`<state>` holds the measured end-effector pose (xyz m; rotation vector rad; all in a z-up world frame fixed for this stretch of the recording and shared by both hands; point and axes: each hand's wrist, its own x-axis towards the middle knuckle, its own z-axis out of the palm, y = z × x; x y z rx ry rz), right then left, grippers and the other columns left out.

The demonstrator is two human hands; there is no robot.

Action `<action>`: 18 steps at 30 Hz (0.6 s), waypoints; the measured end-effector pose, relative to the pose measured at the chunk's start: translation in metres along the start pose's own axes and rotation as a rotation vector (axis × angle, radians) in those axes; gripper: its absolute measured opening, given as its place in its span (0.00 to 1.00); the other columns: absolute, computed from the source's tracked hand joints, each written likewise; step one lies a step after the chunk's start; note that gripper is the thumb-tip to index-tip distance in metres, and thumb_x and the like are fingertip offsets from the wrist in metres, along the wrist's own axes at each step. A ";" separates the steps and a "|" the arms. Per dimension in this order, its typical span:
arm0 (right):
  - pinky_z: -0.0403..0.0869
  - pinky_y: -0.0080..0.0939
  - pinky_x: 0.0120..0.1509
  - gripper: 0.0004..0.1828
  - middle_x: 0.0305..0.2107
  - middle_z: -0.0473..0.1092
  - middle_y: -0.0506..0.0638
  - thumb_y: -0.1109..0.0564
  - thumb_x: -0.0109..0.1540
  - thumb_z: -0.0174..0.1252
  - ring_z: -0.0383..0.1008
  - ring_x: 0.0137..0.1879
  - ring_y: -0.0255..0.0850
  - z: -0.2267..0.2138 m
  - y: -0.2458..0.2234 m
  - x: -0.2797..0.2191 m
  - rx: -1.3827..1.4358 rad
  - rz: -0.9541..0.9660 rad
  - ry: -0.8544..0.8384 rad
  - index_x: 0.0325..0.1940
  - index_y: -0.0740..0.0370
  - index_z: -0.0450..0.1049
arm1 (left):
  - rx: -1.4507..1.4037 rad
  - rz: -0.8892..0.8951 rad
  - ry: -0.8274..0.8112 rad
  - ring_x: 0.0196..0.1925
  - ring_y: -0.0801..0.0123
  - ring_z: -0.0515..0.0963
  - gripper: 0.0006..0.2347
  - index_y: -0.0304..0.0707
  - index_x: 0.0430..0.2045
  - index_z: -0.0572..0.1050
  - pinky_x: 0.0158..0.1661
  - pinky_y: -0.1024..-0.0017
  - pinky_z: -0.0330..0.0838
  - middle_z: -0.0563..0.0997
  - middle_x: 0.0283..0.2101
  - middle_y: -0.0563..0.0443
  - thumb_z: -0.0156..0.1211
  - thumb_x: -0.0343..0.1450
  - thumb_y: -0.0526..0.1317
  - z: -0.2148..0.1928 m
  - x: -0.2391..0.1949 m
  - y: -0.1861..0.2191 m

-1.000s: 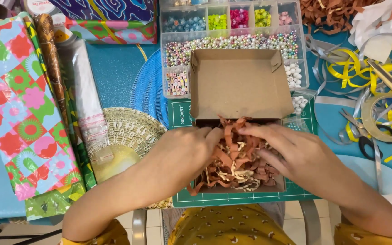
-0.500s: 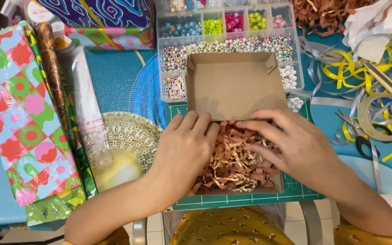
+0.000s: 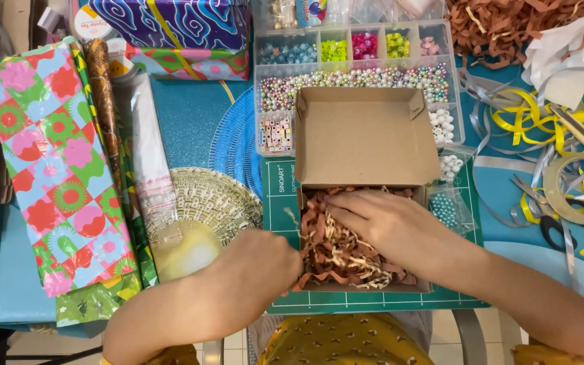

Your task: The person folds a flat cardboard sheet into a small box, tucks the side flaps to form the walls, and secures the corners. They then fill the box with shredded paper and place several small bags of beads inside before closing the lid.

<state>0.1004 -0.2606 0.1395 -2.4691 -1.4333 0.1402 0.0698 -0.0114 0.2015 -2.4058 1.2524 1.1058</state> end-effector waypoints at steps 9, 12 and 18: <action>0.71 0.51 0.62 0.18 0.57 0.73 0.51 0.57 0.70 0.50 0.73 0.60 0.47 -0.052 -0.015 -0.004 0.004 0.000 0.202 0.63 0.59 0.73 | 0.010 0.023 0.153 0.19 0.71 0.74 0.12 0.41 0.24 0.74 0.20 0.67 0.69 0.75 0.19 0.59 0.57 0.72 0.21 -0.018 -0.018 -0.002; 0.72 0.50 0.62 0.13 0.49 0.78 0.46 0.55 0.64 0.63 0.77 0.56 0.43 -0.055 -0.026 -0.004 0.130 -0.182 0.269 0.53 0.53 0.79 | 0.060 0.042 0.533 0.22 0.69 0.81 0.07 0.44 0.28 0.80 0.35 0.65 0.73 0.82 0.24 0.56 0.66 0.67 0.28 -0.003 -0.007 -0.001; 0.63 0.54 0.67 0.13 0.45 0.80 0.46 0.51 0.69 0.53 0.73 0.56 0.50 -0.006 -0.035 -0.001 0.142 -0.163 -0.028 0.47 0.54 0.82 | 0.085 0.071 0.802 0.36 0.59 0.80 0.08 0.42 0.31 0.77 0.38 0.65 0.72 0.83 0.33 0.50 0.67 0.62 0.32 -0.009 0.012 -0.005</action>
